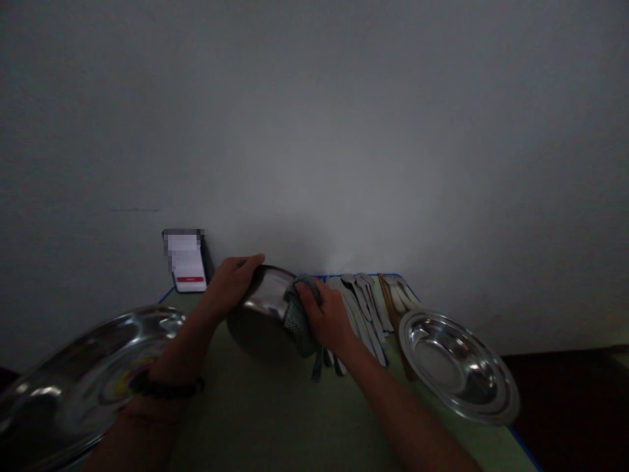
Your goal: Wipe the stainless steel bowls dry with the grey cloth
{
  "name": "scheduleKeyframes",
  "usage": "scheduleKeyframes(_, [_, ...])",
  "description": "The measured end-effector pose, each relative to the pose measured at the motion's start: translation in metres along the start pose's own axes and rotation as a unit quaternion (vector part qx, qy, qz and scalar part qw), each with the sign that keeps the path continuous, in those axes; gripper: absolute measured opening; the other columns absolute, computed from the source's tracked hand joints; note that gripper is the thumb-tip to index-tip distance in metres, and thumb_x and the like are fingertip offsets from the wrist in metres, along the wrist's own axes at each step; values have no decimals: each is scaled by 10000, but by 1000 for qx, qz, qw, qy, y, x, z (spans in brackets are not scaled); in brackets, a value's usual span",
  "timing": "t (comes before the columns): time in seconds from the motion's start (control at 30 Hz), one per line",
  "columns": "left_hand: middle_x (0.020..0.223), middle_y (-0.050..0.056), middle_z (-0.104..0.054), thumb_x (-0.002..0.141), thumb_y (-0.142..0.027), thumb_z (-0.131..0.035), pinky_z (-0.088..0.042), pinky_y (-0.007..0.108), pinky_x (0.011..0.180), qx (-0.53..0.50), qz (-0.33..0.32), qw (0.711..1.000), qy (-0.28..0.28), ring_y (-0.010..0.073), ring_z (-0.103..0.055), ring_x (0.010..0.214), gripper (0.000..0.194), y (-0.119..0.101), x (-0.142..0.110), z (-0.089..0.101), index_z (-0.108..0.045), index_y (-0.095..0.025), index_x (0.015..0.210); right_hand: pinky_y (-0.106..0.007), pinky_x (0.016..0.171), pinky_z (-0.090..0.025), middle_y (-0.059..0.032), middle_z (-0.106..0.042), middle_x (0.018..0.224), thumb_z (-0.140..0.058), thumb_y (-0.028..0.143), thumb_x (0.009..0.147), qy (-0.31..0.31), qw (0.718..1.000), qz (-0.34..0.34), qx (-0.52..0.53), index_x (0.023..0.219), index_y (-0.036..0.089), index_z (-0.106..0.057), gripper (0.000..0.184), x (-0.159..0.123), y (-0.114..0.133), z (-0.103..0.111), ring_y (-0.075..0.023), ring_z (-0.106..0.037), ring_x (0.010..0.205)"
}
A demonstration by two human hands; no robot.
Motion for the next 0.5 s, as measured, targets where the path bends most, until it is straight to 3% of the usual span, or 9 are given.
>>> scheduleKeyframes(0.3, [602,67,-611,797,-328,-342,-379,306,657,24,-10,998,50,203,-566,666,341,3,4,-8,-536,-193,550,-270,604,-377,4,-600,642,-416,477,914,23,996,8,-85,671,213,-529,376,11,15,13,-143,-534,615])
scheduleKeyframes(0.5, [545,1,-506,843,-414,-351,-330,295,620,25,-92,994,61,168,-482,602,384,-27,-8,-8,-391,-215,517,-267,551,-328,16,-547,571,-397,485,927,35,990,30,-132,646,224,-502,397,8,28,12,-131,-496,540])
Point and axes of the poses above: each hand's wrist, its own x-axis towards the middle knuckle, its own z-axis out of the back of the hand, y = z × x, the point moved 5 cm from there along x, towards the middle knuckle
